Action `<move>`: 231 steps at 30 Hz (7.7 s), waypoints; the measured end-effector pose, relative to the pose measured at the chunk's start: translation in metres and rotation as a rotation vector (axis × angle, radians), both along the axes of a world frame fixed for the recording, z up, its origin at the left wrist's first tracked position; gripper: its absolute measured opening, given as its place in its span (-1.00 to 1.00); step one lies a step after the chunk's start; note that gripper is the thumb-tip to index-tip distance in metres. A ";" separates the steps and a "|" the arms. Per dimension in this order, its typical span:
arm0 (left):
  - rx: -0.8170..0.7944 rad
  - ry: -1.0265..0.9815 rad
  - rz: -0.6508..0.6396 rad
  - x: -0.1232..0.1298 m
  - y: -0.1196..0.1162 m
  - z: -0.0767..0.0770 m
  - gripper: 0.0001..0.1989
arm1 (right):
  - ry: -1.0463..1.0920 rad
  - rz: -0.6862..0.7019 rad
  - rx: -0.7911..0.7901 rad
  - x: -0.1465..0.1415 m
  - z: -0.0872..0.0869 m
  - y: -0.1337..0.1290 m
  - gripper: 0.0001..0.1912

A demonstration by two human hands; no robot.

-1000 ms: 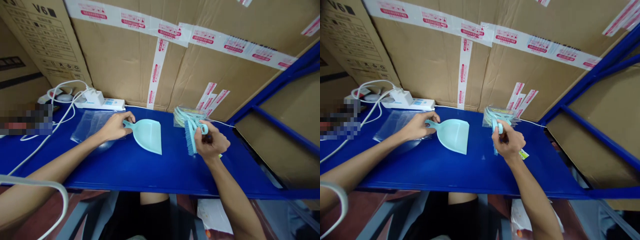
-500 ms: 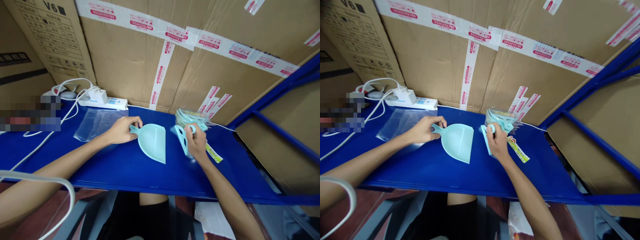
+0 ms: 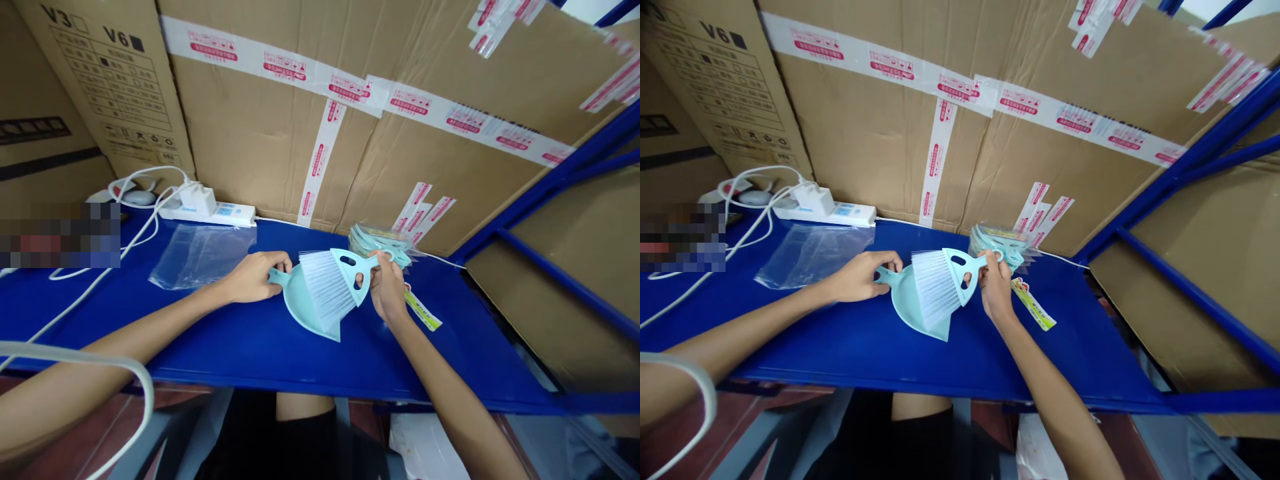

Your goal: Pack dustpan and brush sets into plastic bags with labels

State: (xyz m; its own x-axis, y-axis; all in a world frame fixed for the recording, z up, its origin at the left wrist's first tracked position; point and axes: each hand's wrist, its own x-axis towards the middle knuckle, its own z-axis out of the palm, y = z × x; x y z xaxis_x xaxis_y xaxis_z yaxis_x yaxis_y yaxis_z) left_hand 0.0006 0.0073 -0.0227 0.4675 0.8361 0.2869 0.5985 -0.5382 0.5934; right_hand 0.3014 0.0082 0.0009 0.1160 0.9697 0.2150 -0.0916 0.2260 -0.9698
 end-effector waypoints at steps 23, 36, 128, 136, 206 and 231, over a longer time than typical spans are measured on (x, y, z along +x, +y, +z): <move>-0.087 -0.230 -0.133 0.004 0.006 -0.017 -0.39 | -0.989 0.640 0.554 -0.002 -0.004 -0.023 -0.59; -0.198 -0.214 -0.223 -0.001 0.005 -0.014 -0.36 | -1.412 0.532 0.417 -0.004 -0.022 -0.021 -0.11; -0.925 -0.896 0.047 0.016 -0.014 0.008 -0.57 | -1.528 0.272 0.807 0.012 -0.007 -0.027 -0.09; -0.911 -0.874 0.081 0.013 -0.013 0.005 -0.58 | -1.517 0.298 0.794 0.010 -0.007 -0.029 -0.11; -0.360 -0.376 0.081 0.013 -0.001 -0.014 -0.65 | -0.665 0.679 -0.187 0.119 0.045 0.005 -0.46; -0.286 -0.164 -0.164 0.020 -0.021 -0.006 -0.75 | -0.810 0.574 -0.108 0.036 -0.009 -0.005 -0.73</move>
State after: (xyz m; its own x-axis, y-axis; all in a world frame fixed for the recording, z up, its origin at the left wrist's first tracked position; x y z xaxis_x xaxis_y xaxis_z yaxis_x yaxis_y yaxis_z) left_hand 0.0211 -0.0141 -0.0292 0.5690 0.8113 0.1341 0.4030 -0.4173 0.8145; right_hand 0.3378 0.0028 -0.0080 -0.5193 0.8517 -0.0705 0.5386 0.2621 -0.8008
